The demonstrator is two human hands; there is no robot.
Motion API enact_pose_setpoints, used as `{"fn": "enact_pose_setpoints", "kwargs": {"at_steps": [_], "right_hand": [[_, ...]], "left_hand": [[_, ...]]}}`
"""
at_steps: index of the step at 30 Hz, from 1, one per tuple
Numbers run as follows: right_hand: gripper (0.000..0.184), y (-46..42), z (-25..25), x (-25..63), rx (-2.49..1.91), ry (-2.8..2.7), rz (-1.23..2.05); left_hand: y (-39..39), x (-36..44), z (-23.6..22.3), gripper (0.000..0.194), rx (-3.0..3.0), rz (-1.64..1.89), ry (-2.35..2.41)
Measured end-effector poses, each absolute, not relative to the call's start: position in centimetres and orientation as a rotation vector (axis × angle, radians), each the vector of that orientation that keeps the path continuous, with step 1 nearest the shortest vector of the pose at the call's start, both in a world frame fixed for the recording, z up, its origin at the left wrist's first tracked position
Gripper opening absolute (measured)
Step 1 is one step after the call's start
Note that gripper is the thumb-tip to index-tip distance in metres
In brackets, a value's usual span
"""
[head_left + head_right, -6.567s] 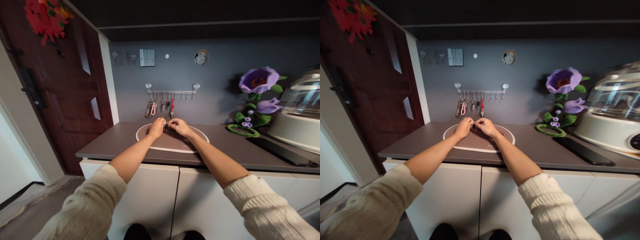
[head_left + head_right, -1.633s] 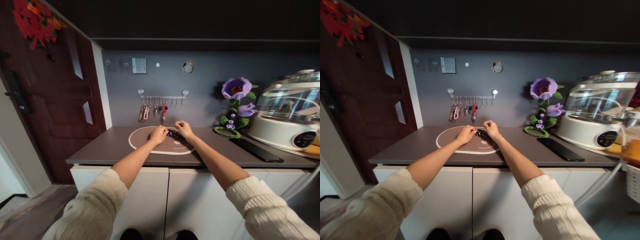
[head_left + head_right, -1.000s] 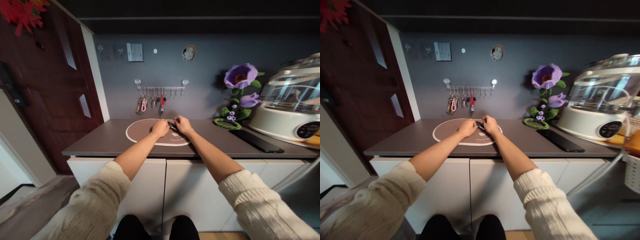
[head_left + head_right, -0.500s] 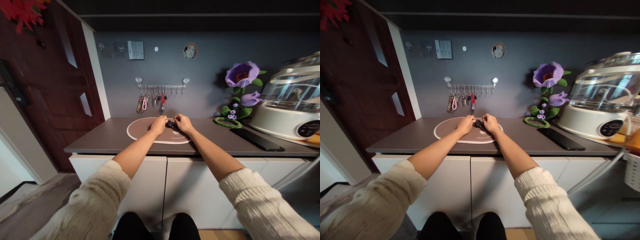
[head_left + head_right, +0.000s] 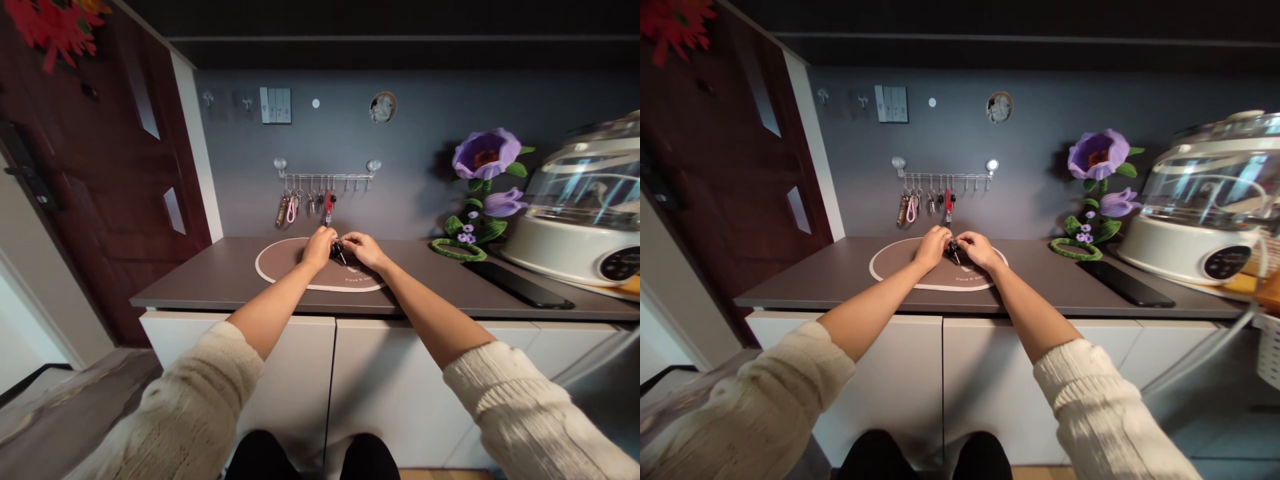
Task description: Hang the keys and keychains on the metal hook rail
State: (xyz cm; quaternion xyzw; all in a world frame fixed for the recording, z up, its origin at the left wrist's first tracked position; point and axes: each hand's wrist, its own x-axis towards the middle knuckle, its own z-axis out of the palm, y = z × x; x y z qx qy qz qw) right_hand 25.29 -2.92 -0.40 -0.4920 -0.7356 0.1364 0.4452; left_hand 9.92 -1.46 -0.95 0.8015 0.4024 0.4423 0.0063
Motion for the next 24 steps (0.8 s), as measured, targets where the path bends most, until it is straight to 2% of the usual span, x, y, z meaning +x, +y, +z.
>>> {"fn": "enact_pose_setpoints", "kwargs": {"at_steps": [15, 24], "right_hand": [[0.033, -2.7, -0.8, 25.0, -0.939, -1.752, 0.754], [0.034, -3.5, -0.3, 24.7, -0.901, -1.710, 0.897]], "left_hand": [[-1.1, 10.2, -0.9, 0.020, 2.470, 1.601, 1.099], [-1.0, 10.2, -1.0, 0.017, 2.466, 1.630, 1.037]]}}
